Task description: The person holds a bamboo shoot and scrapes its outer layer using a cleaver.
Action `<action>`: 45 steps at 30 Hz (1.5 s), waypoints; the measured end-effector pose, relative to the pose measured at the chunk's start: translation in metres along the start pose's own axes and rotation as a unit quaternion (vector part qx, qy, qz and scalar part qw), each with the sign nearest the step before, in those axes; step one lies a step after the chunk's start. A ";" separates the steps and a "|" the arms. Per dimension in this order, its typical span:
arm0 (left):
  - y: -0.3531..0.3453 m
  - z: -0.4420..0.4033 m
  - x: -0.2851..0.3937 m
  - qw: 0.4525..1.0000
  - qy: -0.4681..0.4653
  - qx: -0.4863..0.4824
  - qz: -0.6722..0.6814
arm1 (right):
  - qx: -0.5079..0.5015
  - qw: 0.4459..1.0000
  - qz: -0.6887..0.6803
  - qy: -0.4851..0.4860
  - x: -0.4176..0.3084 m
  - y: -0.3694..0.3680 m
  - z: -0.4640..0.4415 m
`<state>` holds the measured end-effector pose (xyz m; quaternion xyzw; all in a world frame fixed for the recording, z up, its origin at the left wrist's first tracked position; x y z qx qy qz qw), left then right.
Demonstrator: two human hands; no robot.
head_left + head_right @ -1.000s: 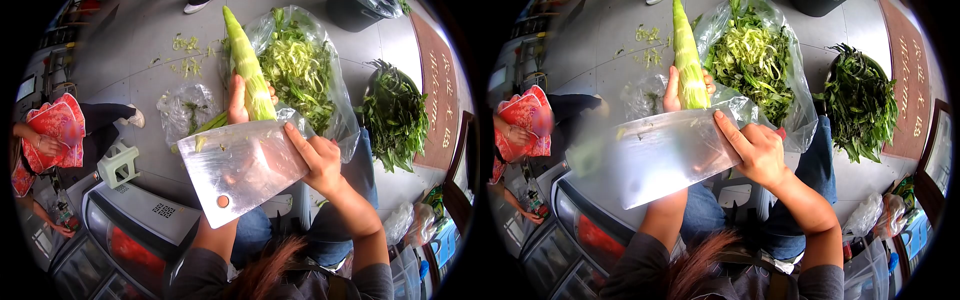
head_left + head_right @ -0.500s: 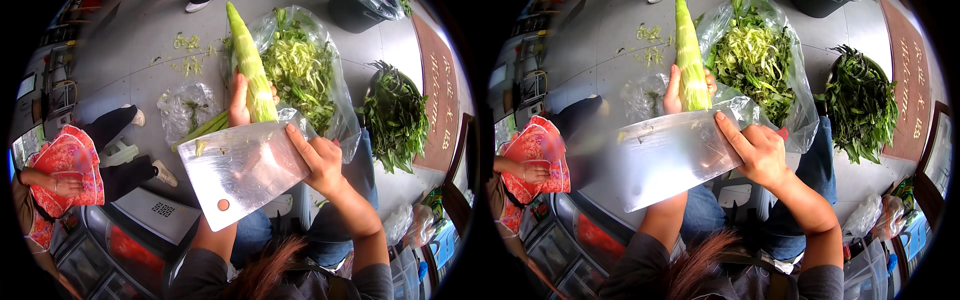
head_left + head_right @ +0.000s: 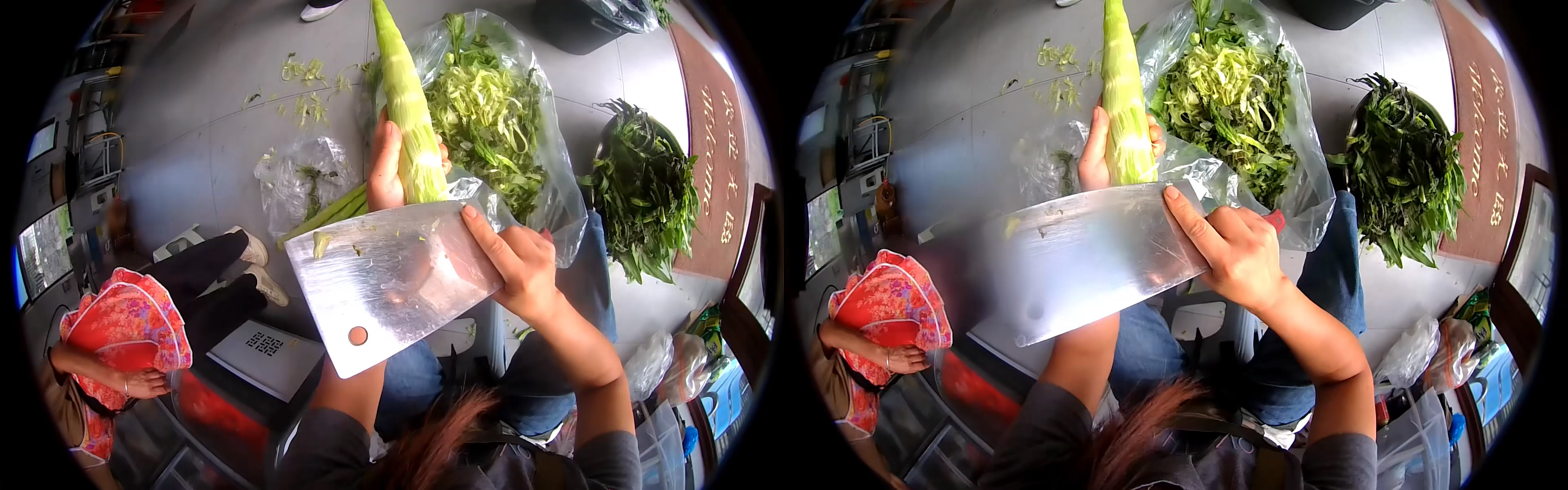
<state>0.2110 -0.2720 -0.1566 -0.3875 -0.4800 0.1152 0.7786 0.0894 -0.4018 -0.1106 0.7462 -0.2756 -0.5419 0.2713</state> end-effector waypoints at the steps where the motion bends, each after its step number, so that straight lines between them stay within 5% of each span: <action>1: 0.002 0.003 0.001 1.000 0.005 0.007 0.000 | -0.002 1.000 -0.014 -0.001 -0.001 -0.001 0.000; 14: 0.001 -0.001 -0.001 0.996 -0.019 0.041 -0.071 | 0.009 1.000 0.011 -0.006 0.004 -0.006 0.004; 21: 0.025 -0.007 -0.009 0.996 0.078 -0.039 -0.018 | 0.014 0.999 0.022 -0.041 0.008 -0.009 0.000; 30: 0.013 -0.002 -0.006 0.989 -0.008 0.072 -0.132 | 0.004 0.997 0.051 -0.063 0.015 -0.016 -0.005; 39: 0.018 -0.004 -0.007 0.994 0.013 0.024 -0.104 | -0.014 0.996 0.057 -0.071 0.017 -0.014 -0.003; 44: 0.025 0.015 -0.030 0.979 -0.047 0.114 -0.162 | 0.012 0.991 0.078 -0.107 0.028 -0.021 -0.008; 45: 0.013 0.017 -0.026 0.986 -0.018 0.149 -0.077 | 0.007 0.987 0.078 -0.141 0.030 -0.018 -0.011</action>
Point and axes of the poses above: each hand's wrist, its own z-axis away from the middle knuckle, its own y-axis out of the back of the hand, x = y × z, the point moved 3 cm from there along -z, towards the middle knuckle, and after that the axes turned 7 degrees about -x, right-handed, at the moved point
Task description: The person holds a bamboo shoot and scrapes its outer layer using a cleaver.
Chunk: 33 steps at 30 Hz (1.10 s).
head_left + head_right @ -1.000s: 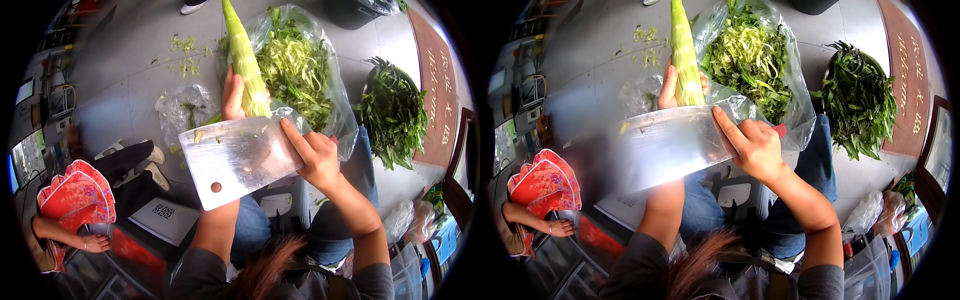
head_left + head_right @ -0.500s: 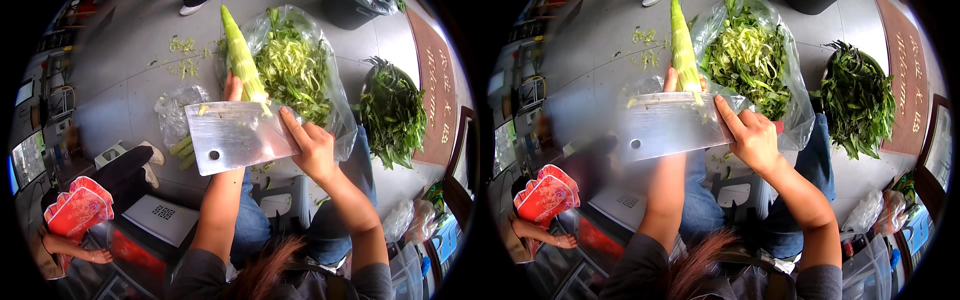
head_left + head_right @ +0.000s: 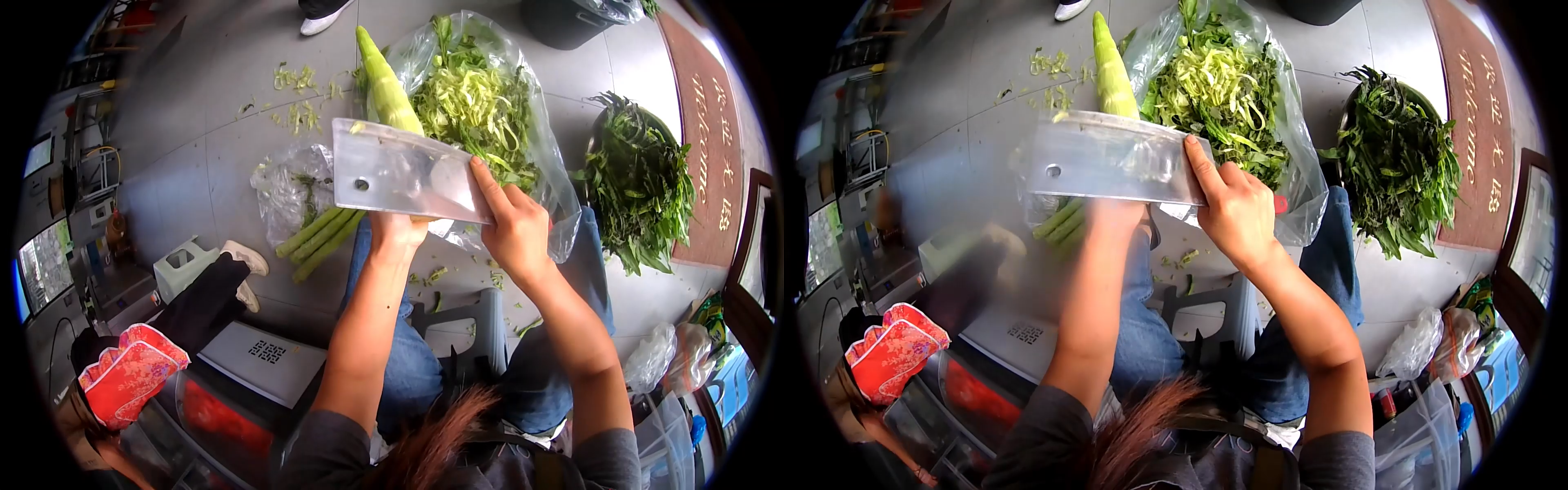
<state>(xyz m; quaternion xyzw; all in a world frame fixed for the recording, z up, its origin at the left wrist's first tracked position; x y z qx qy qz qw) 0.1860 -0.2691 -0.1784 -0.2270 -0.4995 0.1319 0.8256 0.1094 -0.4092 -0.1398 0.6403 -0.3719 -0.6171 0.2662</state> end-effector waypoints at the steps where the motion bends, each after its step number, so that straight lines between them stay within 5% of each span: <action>1: -0.011 0.006 0.006 0.995 0.038 0.040 0.082 | 0.011 1.000 -0.015 -0.012 0.003 0.000 -0.001; 5: -0.005 -0.007 0.005 0.994 0.053 0.013 0.100 | 0.001 0.959 -0.238 -0.152 0.010 0.000 -0.006; 7: -0.005 -0.007 0.006 0.996 0.056 0.015 0.070 | -0.115 0.867 -0.355 -0.330 0.010 0.009 -0.011; 10: -0.013 -0.003 0.005 0.998 0.052 -0.026 0.039 | -0.114 0.771 -0.521 -0.349 0.007 0.014 -0.011; 16: -0.034 0.004 -0.005 0.994 0.065 -0.076 0.052 | -0.007 0.806 -0.529 -0.263 0.002 0.002 -0.008; 23: -0.033 0.003 -0.004 0.983 0.110 -0.146 0.011 | 0.039 0.824 -0.489 -0.282 0.016 0.017 -0.008; 28: -0.022 0.003 0.007 0.965 0.194 -0.123 0.128 | 0.122 0.825 -0.454 -0.314 0.047 0.036 -0.015; 29: -0.020 0.002 0.010 0.960 0.199 -0.122 0.153 | 0.145 0.860 -0.388 -0.298 0.055 0.034 -0.015; 33: -0.018 -0.004 0.013 0.943 0.178 -0.149 0.236 | 0.021 0.900 -0.292 -0.324 0.045 0.031 -0.011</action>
Point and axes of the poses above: each hand's wrist, its own z-axis away from the middle knuckle, its own y-axis out of the back of the hand, x = y × z, the point moved 3 cm from there along -z, towards the middle knuckle, and after that the axes turned 7 degrees about -x, right-handed, at the moved point
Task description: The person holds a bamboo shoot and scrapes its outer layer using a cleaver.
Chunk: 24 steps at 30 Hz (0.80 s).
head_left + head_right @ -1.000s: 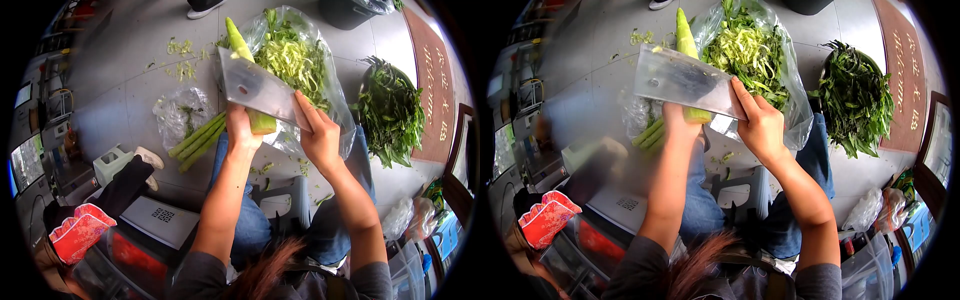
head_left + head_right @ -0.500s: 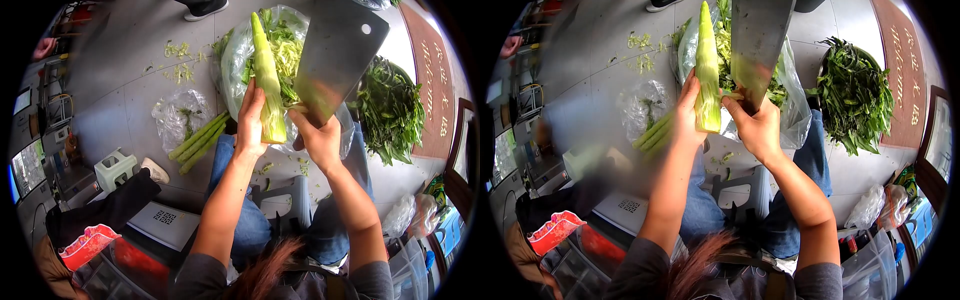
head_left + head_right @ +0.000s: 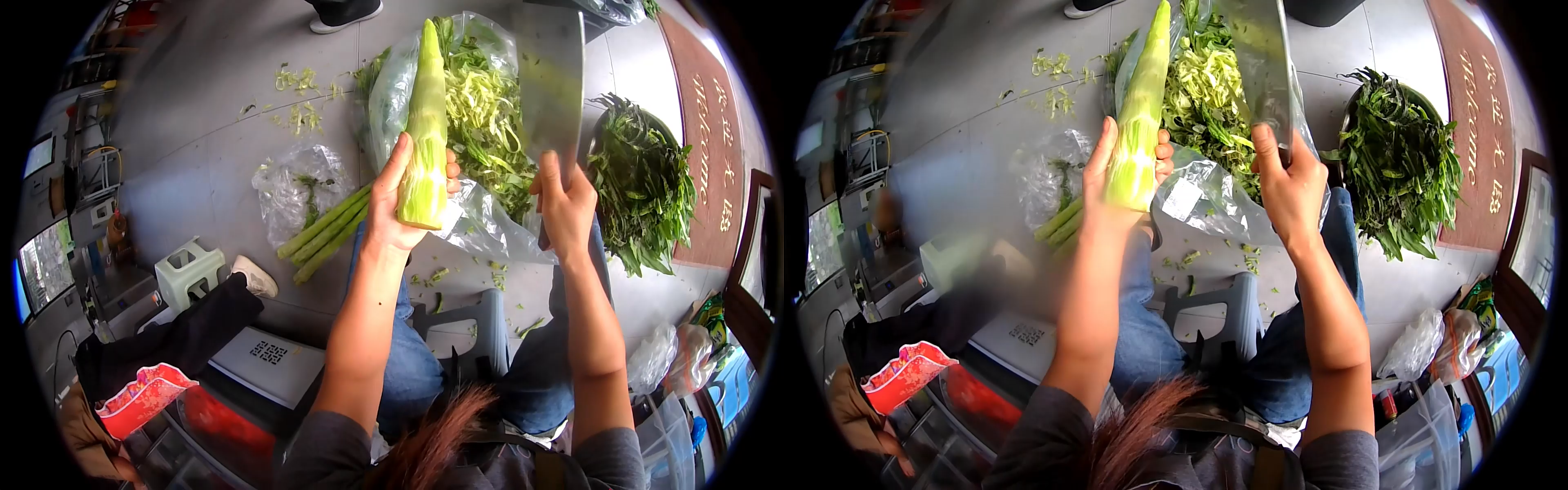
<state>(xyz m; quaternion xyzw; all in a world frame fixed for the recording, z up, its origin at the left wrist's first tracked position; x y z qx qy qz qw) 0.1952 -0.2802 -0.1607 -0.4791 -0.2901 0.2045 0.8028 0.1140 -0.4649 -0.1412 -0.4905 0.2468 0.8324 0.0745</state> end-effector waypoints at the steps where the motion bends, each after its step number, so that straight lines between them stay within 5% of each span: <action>1: 0.000 -0.001 0.002 1.000 -0.012 -0.006 -0.004 | -0.018 0.999 0.042 0.009 -0.005 -0.008 0.008; 5: -0.001 0.001 0.005 0.995 -0.089 0.029 -0.035 | 0.023 0.908 0.161 0.387 -0.021 -0.021 0.031; 6: 0.019 0.003 0.000 0.993 -0.069 0.095 0.011 | 0.012 0.883 0.205 0.422 -0.024 -0.023 0.037; 7: 0.022 -0.002 0.008 0.998 0.030 -0.001 0.059 | 0.003 0.855 0.247 0.456 -0.026 -0.024 0.046; 8: 0.024 -0.005 0.016 0.983 0.136 -0.093 0.086 | -0.026 0.853 0.246 0.460 -0.026 -0.026 0.054; 11: 0.011 -0.007 0.008 0.996 -0.082 -0.003 -0.038 | -0.080 0.855 0.203 0.471 -0.020 -0.034 0.070; 24: 0.011 -0.005 0.004 0.989 -0.097 0.045 -0.100 | -0.093 0.849 0.216 0.473 -0.023 -0.037 0.075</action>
Point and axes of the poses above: each hand's wrist, its own z-axis away from the middle knuckle, its own y-axis out of the back of the hand, x = y × z, the point moved 3 cm from there along -z, towards the middle knuckle, and after that the axes turned 7 degrees about -x, right-handed, at the moved point
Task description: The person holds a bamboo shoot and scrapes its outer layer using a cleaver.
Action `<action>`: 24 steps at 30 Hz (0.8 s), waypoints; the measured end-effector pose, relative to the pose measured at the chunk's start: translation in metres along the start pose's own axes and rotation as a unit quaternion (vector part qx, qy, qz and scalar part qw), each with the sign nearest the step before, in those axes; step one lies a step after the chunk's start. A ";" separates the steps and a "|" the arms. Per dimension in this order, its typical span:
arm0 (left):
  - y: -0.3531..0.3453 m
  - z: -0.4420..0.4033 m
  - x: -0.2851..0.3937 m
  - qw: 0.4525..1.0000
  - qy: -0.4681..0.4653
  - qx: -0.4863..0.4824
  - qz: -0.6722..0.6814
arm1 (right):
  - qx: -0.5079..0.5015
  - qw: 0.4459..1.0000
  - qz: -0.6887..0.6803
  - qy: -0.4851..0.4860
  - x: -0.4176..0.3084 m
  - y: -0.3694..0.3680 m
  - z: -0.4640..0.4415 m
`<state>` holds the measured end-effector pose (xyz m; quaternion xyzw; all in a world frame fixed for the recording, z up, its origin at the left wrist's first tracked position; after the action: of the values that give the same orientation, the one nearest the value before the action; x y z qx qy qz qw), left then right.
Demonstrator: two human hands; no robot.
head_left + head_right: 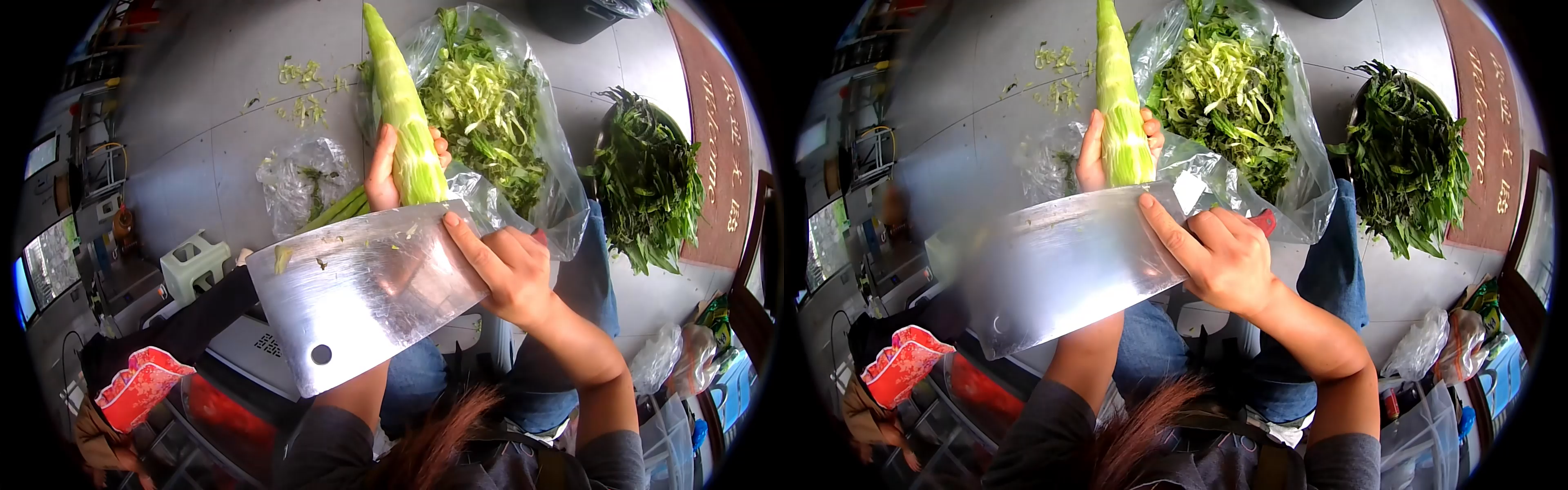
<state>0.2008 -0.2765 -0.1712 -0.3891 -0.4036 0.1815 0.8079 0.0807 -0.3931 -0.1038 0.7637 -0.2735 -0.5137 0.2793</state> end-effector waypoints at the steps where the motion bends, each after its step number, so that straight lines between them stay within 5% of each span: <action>1: 0.000 0.000 0.000 1.000 -0.002 -0.003 -0.001 | 0.002 1.000 -0.002 0.000 0.000 0.000 0.000; 5: -0.001 0.000 0.001 1.000 -0.010 -0.008 -0.012 | -0.009 1.000 0.007 -0.001 0.001 -0.002 -0.001; 8: 0.006 0.002 0.005 0.996 0.077 -0.053 -0.001 | -0.015 1.000 0.007 -0.023 0.004 -0.003 -0.003; 24: 0.007 0.001 0.009 0.999 0.013 0.006 0.031 | -0.019 1.000 0.006 0.008 -0.001 -0.005 0.000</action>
<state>0.2051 -0.2665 -0.1716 -0.3988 -0.3797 0.2041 0.8094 0.0812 -0.3890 -0.1062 0.7606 -0.2660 -0.5115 0.2986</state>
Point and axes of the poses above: each hand's wrist, its own z-axis away from the middle knuckle, its own y-axis out of the back of the hand, x = y × z, the point moved 3 cm from there along -z, towards the middle knuckle, and after that the axes turned 7 degrees about -x, right-handed, at the moved point
